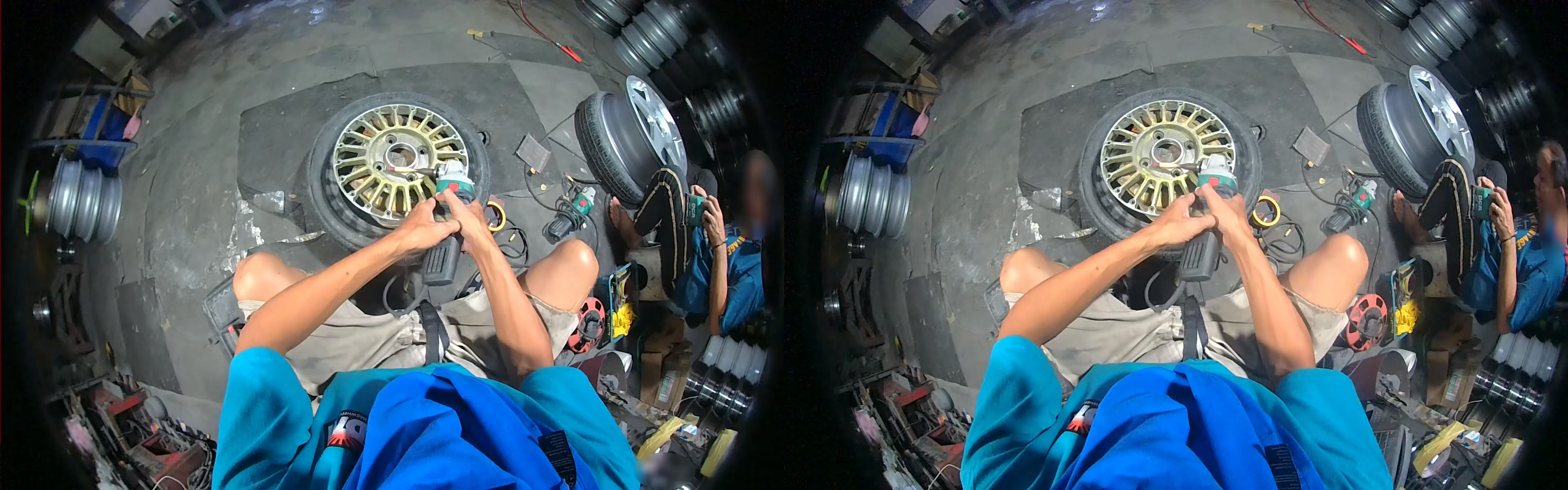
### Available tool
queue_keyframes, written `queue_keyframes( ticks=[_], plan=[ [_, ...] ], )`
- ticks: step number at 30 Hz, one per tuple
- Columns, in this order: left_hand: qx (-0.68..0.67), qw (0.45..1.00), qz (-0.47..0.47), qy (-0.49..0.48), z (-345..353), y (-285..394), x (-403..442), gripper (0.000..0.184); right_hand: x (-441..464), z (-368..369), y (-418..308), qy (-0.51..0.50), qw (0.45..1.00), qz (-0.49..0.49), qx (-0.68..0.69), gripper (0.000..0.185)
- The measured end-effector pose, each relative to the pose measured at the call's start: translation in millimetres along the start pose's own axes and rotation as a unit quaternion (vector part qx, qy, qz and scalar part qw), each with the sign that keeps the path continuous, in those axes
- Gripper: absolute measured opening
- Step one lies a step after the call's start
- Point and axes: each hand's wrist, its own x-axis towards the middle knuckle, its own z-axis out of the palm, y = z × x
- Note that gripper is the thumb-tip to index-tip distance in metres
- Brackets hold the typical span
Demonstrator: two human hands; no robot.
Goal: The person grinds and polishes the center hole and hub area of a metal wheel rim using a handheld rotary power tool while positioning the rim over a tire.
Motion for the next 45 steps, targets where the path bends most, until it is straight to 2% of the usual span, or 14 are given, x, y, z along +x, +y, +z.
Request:
queue_keyframes(
  ticks=[9, 11, 13, 16, 21, 23, 25, 27, 28, 32, 36, 42, 44, 45],
  plan=[
    [0.033, 0.999, 0.001, 0.019, -21, -7, 13, 0.077, 11, 20, -5, -0.014, 0.997, -0.059, 0.053, 0.050],
    [0.005, 0.999, -0.039, -0.027, -31, 43, -15, 0.076, 4, 14, 0, -0.014, 0.995, -0.086, 0.052, 0.052],
    [0.054, 0.999, 0.001, 0.007, -18, 45, -19, 0.077, -16, 5, -9, 0.016, 0.999, -0.030, 0.018, 0.052],
    [0.017, 0.999, -0.016, -0.029, 9, 12, -4, 0.080, -11, -18, 19, -0.029, 0.994, -0.058, 0.094, 0.053],
    [-0.028, 0.993, 0.020, -0.116, 22, 67, -15, 0.065, -16, -53, 31, 0.011, 0.984, -0.056, 0.172, 0.042],
    [-0.035, 0.991, 0.049, -0.117, 28, 87, -15, 0.076, -27, -69, 27, 0.003, 0.969, -0.052, 0.240, 0.040],
    [-0.106, 0.981, 0.033, -0.161, 39, 104, -14, 0.083, -24, -81, 29, 0.030, 0.959, -0.067, 0.275, 0.056],
    [0.001, 0.986, 0.068, -0.150, 43, 103, -5, 0.089, -29, -95, 30, 0.017, 0.950, -0.036, 0.308, 0.056],
    [0.063, 0.983, 0.124, -0.117, 47, 100, -2, 0.077, -23, -99, 36, 0.018, 0.945, -0.036, 0.326, 0.052],
    [0.171, 0.955, 0.197, -0.140, 36, 144, -9, 0.088, -35, -120, 39, 0.027, 0.913, -0.095, 0.396, 0.041],
    [0.275, 0.921, 0.270, 0.047, -29, 148, 0, 0.093, -47, -140, 33, -0.038, 0.876, -0.107, 0.468, 0.033],
    [0.249, 0.912, 0.073, 0.319, -251, 127, -86, 0.096, -48, -136, 16, -0.030, 0.891, -0.089, 0.444, 0.039],
    [0.311, 0.841, 0.012, 0.443, -328, 103, -153, 0.095, -41, -145, 22, -0.051, 0.889, -0.083, 0.447, 0.039],
    [0.322, 0.796, -0.031, 0.512, -376, 89, -197, 0.080, -44, -143, 20, -0.055, 0.890, -0.081, 0.446, 0.039]
  ],
)
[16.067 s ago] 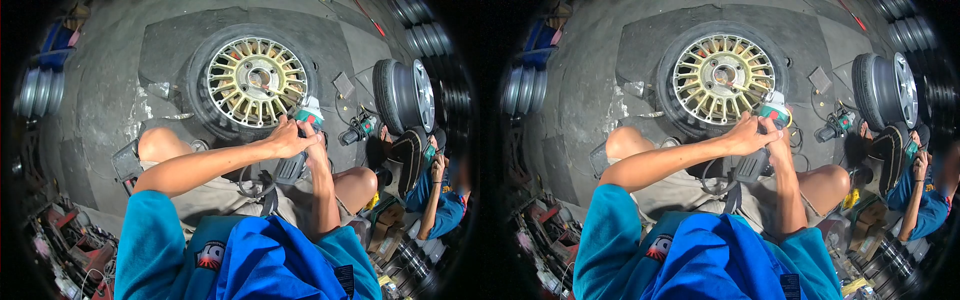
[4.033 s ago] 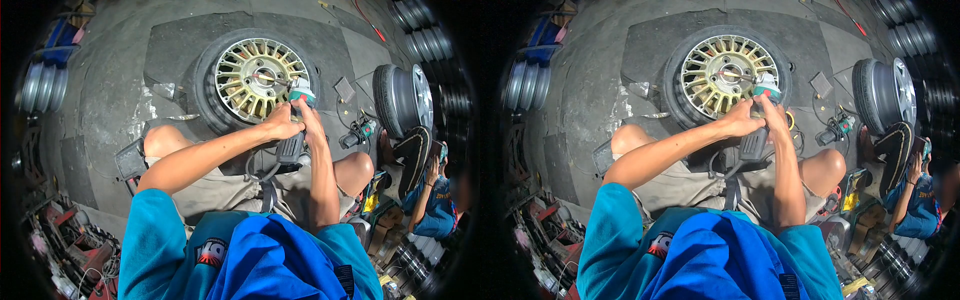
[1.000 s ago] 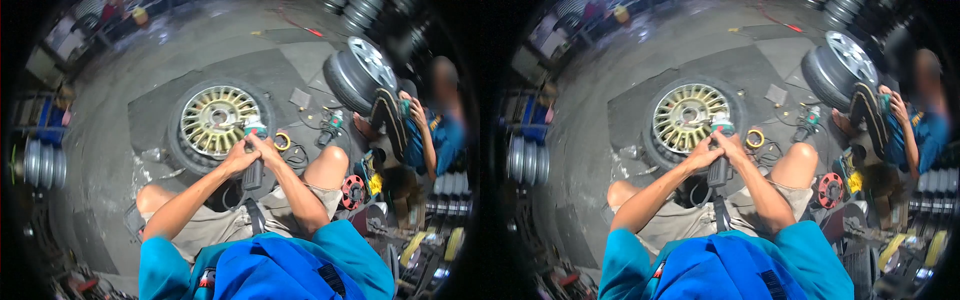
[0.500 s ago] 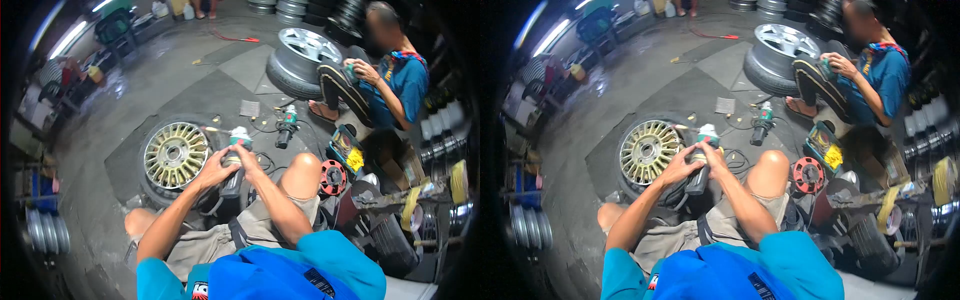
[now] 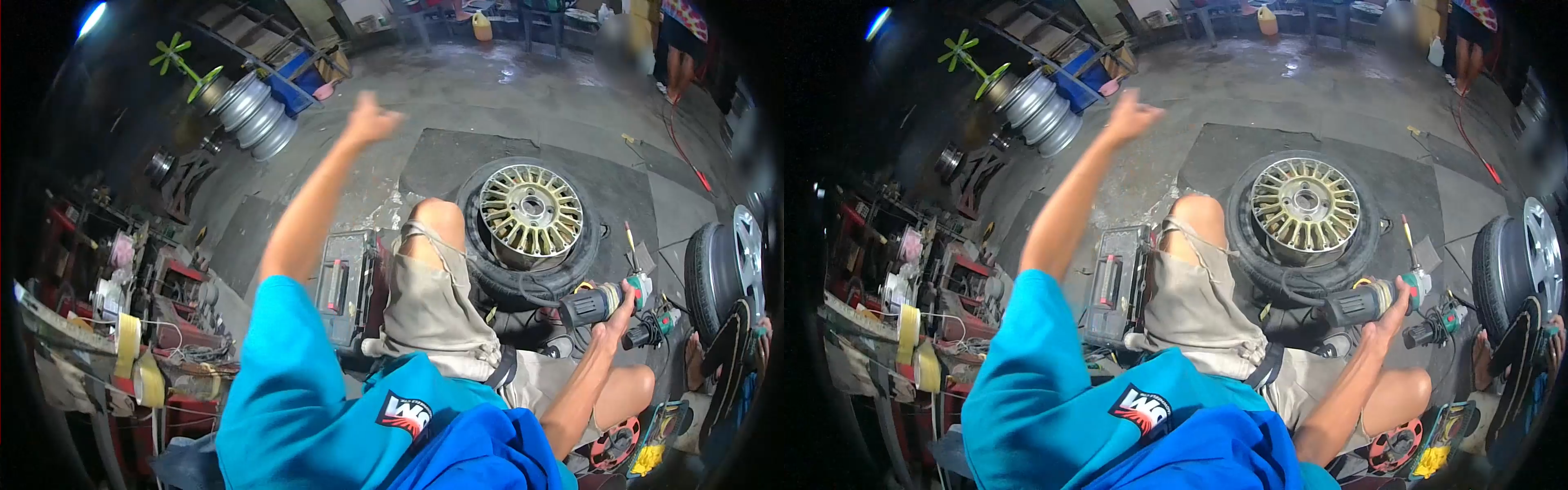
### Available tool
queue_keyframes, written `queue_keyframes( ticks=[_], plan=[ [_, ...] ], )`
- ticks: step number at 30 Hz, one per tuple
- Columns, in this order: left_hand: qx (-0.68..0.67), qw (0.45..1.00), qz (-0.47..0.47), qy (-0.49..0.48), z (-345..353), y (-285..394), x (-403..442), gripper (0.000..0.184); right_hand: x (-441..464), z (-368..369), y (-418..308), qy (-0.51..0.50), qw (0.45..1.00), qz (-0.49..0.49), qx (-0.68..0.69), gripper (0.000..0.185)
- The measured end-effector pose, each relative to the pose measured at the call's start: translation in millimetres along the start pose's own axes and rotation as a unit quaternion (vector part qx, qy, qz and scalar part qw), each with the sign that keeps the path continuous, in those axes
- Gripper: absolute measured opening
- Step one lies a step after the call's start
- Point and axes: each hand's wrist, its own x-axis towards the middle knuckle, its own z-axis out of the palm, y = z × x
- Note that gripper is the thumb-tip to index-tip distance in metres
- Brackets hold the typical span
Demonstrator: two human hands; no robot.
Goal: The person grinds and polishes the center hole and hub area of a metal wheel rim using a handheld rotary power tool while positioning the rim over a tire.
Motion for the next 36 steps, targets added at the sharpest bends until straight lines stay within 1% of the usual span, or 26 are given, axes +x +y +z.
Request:
queue_keyframes(
  ticks=[2, 3, 4, 5, 6, 7, 8, 9, 11, 12, 13, 14, 15, 16, 18, 19, 21, 23, 25, 26, 28, 29, 32, 33, 35, 36],
  plan=[
    [0.066, 0.984, -0.120, 0.118, -80, -100, 29, 0.053, -6, 9, 4, 0.031, 0.999, -0.018, -0.001, 0.038],
    [-0.046, 0.953, -0.289, 0.077, -139, -88, 15, 0.056, -4, 7, 5, 0.032, 0.999, -0.014, -0.003, 0.038],
    [-0.204, 0.911, -0.310, 0.177, -181, -106, 1, 0.055, -1, 3, 4, 0.018, 1.000, -0.010, -0.010, 0.037],
    [-0.233, 0.864, -0.364, 0.257, -217, -142, 11, 0.062, 2, 3, 4, 0.005, 1.000, -0.009, -0.014, 0.037],
    [-0.255, 0.858, -0.330, 0.301, -245, -150, -1, 0.065, 3, 9, 6, 0.011, 1.000, -0.012, -0.014, 0.037],
    [-0.227, 0.836, -0.380, 0.324, -268, -165, 6, 0.063, -1, 16, 8, 0.015, 1.000, 0.000, -0.005, 0.037],
    [-0.213, 0.861, -0.368, 0.280, -278, -151, -3, 0.057, -5, 18, 5, 0.027, 1.000, 0.005, 0.002, 0.037],
    [-0.291, 0.868, -0.299, 0.269, -276, -196, 7, 0.047, -7, 22, 6, 0.025, 1.000, 0.005, 0.000, 0.037],
    [-0.308, 0.894, -0.281, 0.165, -247, -196, 14, 0.039, -4, 23, 13, 0.018, 1.000, -0.009, 0.002, 0.037],
    [-0.307, 0.906, -0.264, 0.125, -212, -196, 22, 0.037, 2, 20, 16, 0.024, 0.999, -0.035, 0.008, 0.037],
    [-0.298, 0.910, -0.285, 0.049, -177, -214, 47, 0.032, -2, 30, 18, 0.061, 0.996, -0.062, -0.003, 0.040],
    [-0.312, 0.913, -0.261, -0.032, -138, -181, 42, 0.031, 4, 26, 21, 0.067, 0.998, -0.022, -0.001, 0.044],
    [-0.299, 0.922, -0.243, -0.042, -90, -133, 33, 0.030, 3, 27, 20, 0.056, 0.998, 0.004, 0.012, 0.037],
    [-0.300, 0.923, -0.225, -0.082, -46, -102, 33, 0.031, -18, 44, 13, 0.086, 0.996, 0.008, -0.003, 0.036],
    [-0.284, 0.923, -0.178, -0.188, 30, -51, 26, 0.033, -11, 38, 23, 0.082, 0.996, -0.032, -0.018, 0.046],
    [-0.234, 0.934, -0.152, -0.223, 70, -28, 22, 0.032, -8, 33, 29, 0.093, 0.995, -0.035, -0.023, 0.046],
    [-0.182, 0.924, -0.062, -0.331, 131, 16, 9, 0.035, -1, 24, 35, 0.095, 0.995, -0.017, -0.027, 0.036],
    [-0.055, 0.938, 0.053, -0.338, 211, 16, 7, 0.051, 0, 15, 44, 0.091, 0.995, -0.022, -0.036, 0.035],
    [0.002, 0.930, 0.097, -0.354, 226, 43, -14, 0.058, -7, 14, 48, 0.072, 0.995, -0.042, -0.059, 0.035],
    [-0.001, 0.929, 0.094, -0.357, 231, 49, -17, 0.058, -14, 24, 49, 0.080, 0.992, -0.072, -0.062, 0.039],
    [0.077, 0.894, 0.044, -0.440, 237, 56, -26, 0.061, -11, 26, 53, 0.101, 0.991, -0.062, -0.057, 0.039],
    [0.067, 0.882, 0.015, -0.467, 237, 56, -27, 0.064, -9, 21, 55, 0.112, 0.990, -0.061, -0.056, 0.039],
    [0.065, 0.876, -0.007, -0.477, 264, 29, -19, 0.059, 8, 13, 52, 0.069, 0.993, -0.031, -0.092, 0.047],
    [0.064, 0.876, -0.004, -0.478, 272, 23, -16, 0.059, 10, 12, 53, 0.079, 0.992, -0.038, -0.094, 0.047],
    [0.047, 0.852, -0.079, -0.516, 280, 20, -13, 0.054, 17, 13, 53, 0.092, 0.990, -0.046, -0.093, 0.046],
    [0.050, 0.850, -0.073, -0.519, 286, 20, -11, 0.054, 18, 11, 54, 0.097, 0.990, -0.042, -0.091, 0.046]
  ],
)
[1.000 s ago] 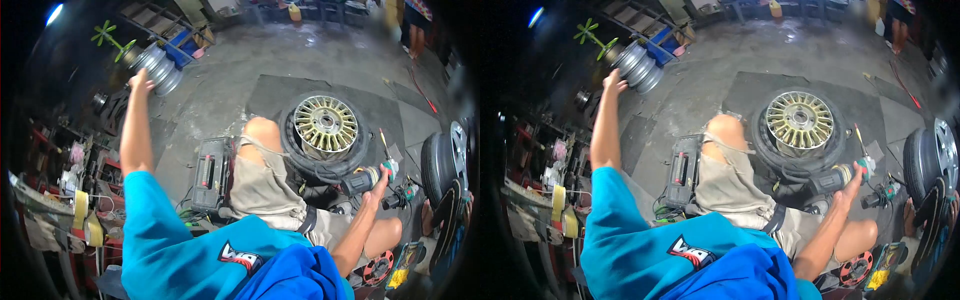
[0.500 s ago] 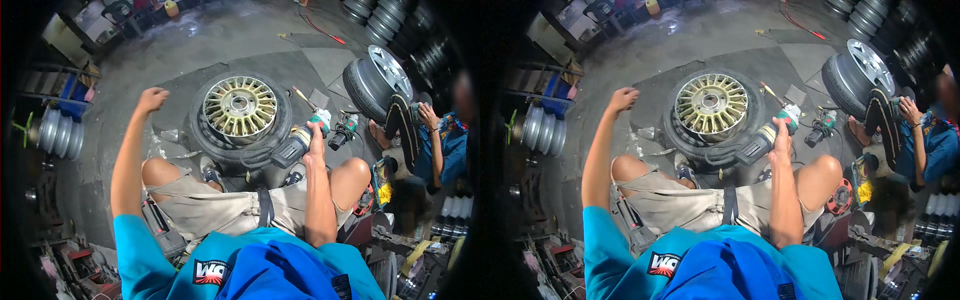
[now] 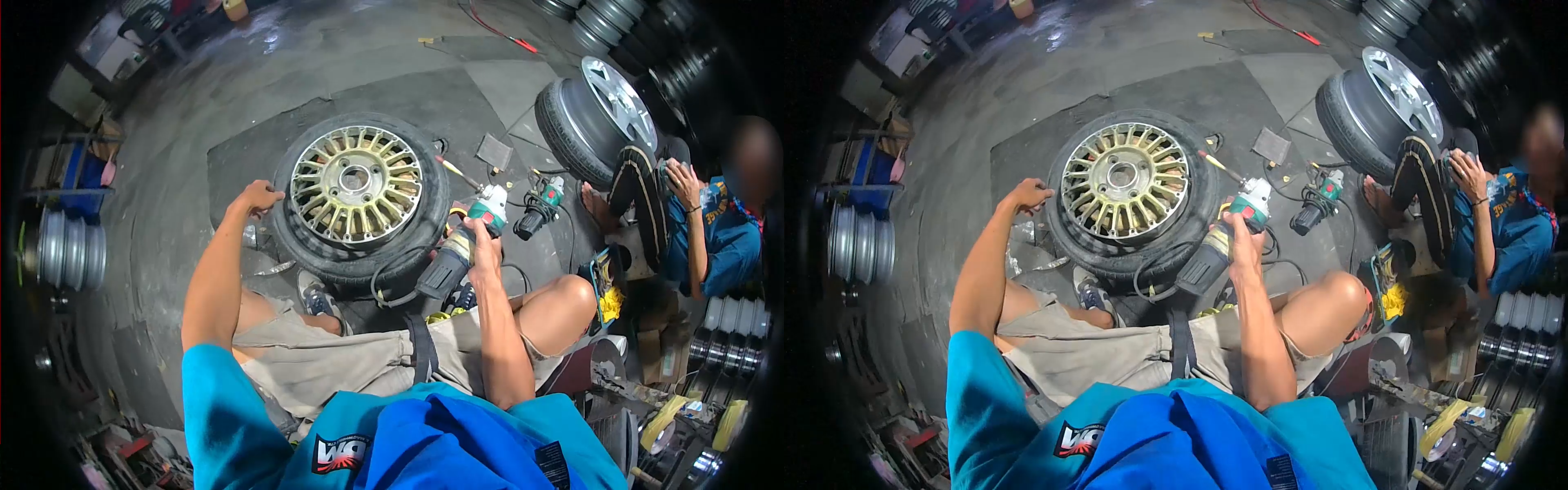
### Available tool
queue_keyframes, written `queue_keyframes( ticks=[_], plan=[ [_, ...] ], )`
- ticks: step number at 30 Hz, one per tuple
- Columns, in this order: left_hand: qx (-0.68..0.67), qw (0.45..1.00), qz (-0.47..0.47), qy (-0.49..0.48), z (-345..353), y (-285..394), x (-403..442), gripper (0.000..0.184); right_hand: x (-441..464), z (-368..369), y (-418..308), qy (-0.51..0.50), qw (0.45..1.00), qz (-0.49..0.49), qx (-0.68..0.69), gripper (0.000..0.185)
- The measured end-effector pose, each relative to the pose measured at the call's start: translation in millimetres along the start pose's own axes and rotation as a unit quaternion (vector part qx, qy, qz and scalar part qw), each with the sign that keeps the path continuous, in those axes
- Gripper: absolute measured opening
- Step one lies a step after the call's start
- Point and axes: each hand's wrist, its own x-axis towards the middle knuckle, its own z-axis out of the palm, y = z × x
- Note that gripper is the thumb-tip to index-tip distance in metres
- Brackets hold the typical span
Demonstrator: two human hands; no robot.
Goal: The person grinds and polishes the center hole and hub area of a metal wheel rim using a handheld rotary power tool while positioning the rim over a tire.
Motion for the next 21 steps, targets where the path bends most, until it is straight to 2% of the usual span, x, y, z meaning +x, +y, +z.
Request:
queue_keyframes(
  ticks=[2, 6, 8, 9, 12, 16, 18, 21],
  plan=[
    [-0.049, 0.998, 0.001, -0.038, 3, 7, 9, 0.048, -1, -6, 2, 0.014, 1.000, 0.002, 0.006, 0.045],
    [-0.078, 0.996, 0.008, -0.051, 17, 32, 22, 0.039, -1, -10, -2, 0.029, 0.999, -0.002, 0.013, 0.042],
    [-0.192, 0.979, 0.009, -0.070, 21, 37, 40, 0.035, -9, -6, -10, 0.021, 0.999, -0.030, 0.020, 0.039],
    [-0.204, 0.975, -0.016, -0.084, 25, 31, 65, 0.031, -14, -3, -15, 0.034, 0.999, -0.038, 0.015, 0.037],
    [-0.227, 0.971, -0.033, -0.061, 23, 43, 50, 0.027, -17, -2, -20, 0.073, 0.996, -0.055, 0.013, 0.036],
    [-0.254, 0.966, -0.033, -0.026, 13, 43, 55, 0.021, -22, 1, -25, 0.036, 0.995, -0.092, 0.002, 0.039],
    [-0.278, 0.952, 0.127, 0.010, 4, 56, 35, 0.021, -17, 0, -22, 0.032, 0.997, -0.067, 0.010, 0.037],
    [-0.344, 0.926, 0.156, -0.012, -9, 91, -17, 0.022, -13, 2, -15, 0.029, 0.992, -0.125, 0.004, 0.033]
  ],
)
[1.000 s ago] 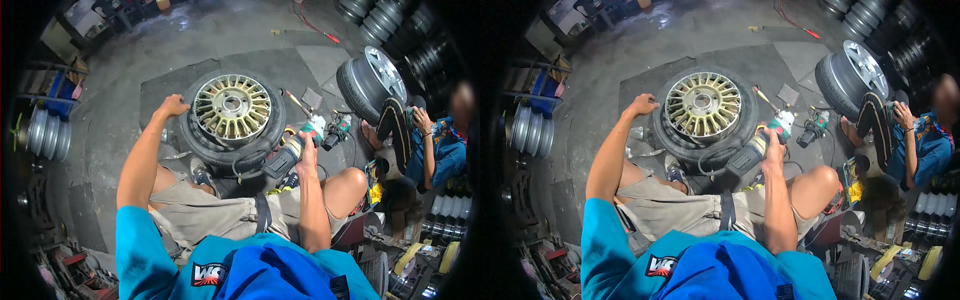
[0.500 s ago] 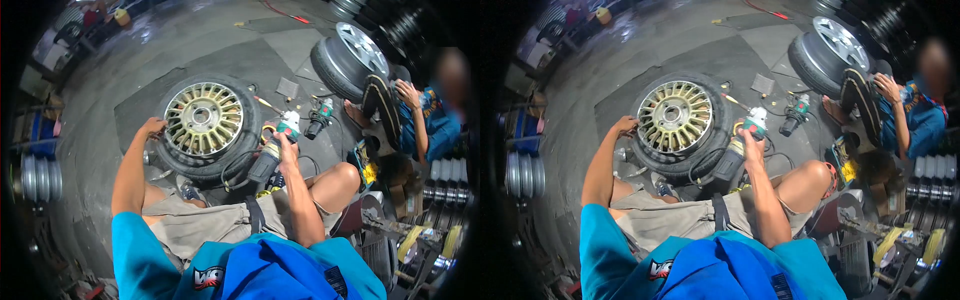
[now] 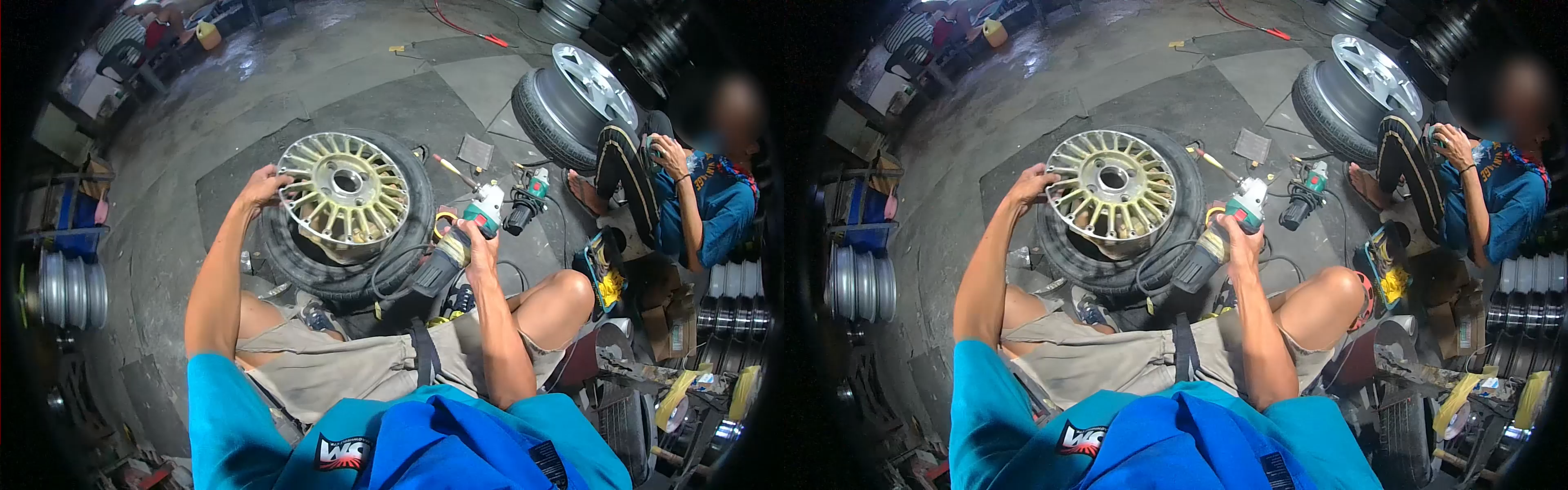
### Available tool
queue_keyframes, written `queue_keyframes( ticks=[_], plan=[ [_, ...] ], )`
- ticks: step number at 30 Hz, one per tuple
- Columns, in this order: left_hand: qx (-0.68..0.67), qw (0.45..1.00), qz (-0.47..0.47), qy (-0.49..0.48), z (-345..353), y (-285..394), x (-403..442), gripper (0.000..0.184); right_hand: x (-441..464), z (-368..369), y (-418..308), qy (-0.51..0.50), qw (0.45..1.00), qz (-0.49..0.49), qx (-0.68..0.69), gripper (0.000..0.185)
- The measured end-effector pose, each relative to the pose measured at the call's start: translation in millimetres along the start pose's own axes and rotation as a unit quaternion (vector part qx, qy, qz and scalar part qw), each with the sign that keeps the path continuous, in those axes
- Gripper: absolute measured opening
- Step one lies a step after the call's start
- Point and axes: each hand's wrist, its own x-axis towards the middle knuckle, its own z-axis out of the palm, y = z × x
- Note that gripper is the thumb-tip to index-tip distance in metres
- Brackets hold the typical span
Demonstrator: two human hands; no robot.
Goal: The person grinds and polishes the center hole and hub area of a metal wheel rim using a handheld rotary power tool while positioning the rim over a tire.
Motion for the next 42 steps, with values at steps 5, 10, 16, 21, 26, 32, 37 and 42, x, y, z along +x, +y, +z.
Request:
queue_keyframes(
  ticks=[5, 10, 16, 21, 26, 32, 37, 42],
  plan=[
    [-0.031, 0.997, 0.068, -0.002, 42, 58, -39, 0.019, -4, 3, 4, -0.039, 0.999, -0.023, -0.028, 0.033],
    [0.019, 0.972, 0.226, 0.063, 86, 125, -77, 0.027, -15, 5, 0, -0.032, 0.998, -0.035, -0.038, 0.033],
    [0.190, 0.878, 0.387, 0.207, 82, 164, -110, 0.027, -27, -1, -5, -0.030, 0.999, -0.004, -0.022, 0.038],
    [0.312, 0.856, 0.383, 0.153, 87, 138, -97, 0.031, -38, -1, 0, -0.033, 0.997, 0.007, -0.075, 0.052],
    [0.299, 0.856, 0.392, 0.152, 92, 134, -89, 0.037, -27, -7, 37, -0.047, 0.989, 0.017, -0.141, 0.074],
    [0.264, 0.869, 0.381, 0.172, 82, 111, -59, 0.040, -29, 10, 50, -0.047, 0.981, -0.020, -0.186, 0.086],
    [0.241, 0.876, 0.378, 0.176, 76, 104, -71, 0.041, -27, 17, 67, -0.027, 0.968, -0.074, -0.239, 0.082],
    [0.206, 0.906, 0.352, 0.113, 93, 122, -89, 0.038, -25, 28, 66, -0.019, 0.946, -0.112, -0.303, 0.103]
  ],
)
